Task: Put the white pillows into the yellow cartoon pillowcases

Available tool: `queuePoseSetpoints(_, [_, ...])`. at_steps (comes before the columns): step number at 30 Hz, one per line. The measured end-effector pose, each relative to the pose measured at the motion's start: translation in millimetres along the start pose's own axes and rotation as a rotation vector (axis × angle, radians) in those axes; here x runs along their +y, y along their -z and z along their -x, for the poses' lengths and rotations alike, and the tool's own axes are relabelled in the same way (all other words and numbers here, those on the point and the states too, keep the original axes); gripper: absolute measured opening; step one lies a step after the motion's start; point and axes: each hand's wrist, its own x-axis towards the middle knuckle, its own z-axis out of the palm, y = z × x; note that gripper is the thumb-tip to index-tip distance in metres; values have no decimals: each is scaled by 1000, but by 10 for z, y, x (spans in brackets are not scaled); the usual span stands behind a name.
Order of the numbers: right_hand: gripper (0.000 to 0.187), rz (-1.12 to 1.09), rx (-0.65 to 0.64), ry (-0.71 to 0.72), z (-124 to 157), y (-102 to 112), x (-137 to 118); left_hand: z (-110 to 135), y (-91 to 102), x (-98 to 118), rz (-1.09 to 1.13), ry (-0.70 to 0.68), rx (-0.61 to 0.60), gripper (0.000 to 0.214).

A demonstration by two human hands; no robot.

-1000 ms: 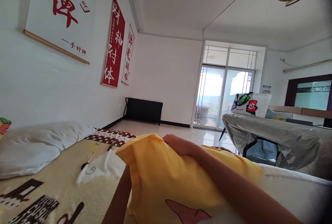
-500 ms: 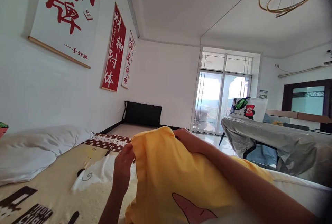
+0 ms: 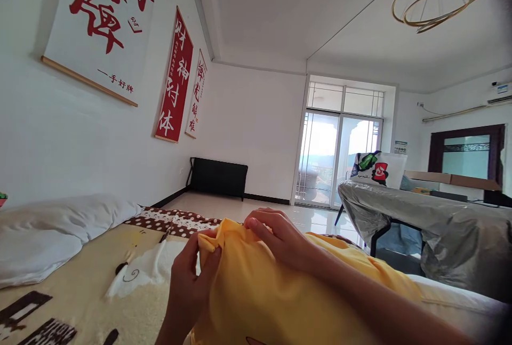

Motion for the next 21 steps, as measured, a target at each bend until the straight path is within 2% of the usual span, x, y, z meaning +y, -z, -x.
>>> queuePoseSetpoints(2, [30,-67,-12,32,53,23,-99,-13,-5,4,0,-10,24,36])
queuePoseSetpoints(5, [15,27,-26,34,102,7,-193,-44,-23,-8,-49,-37,41,38])
queuePoseSetpoints(9, [23,-17,-63,-62,116,-23,-186,-62,-17,-29,-26,168,-43,40])
queuePoseSetpoints(13, [29,-38,-7,-35,93,26,-110,-60,37,-68,199,219,-56,42])
queuePoseSetpoints(16, [31,142,45,63,74,93,-54,-71,79,-93,240,247,-31,43])
queuePoseSetpoints(19, [35,381,100,139,66,123,-55,-88,97,-66,181,231,1,44])
queuePoseSetpoints(21, [37,428,116,158,60,102,-115,-94,104,-25,128,203,30,42])
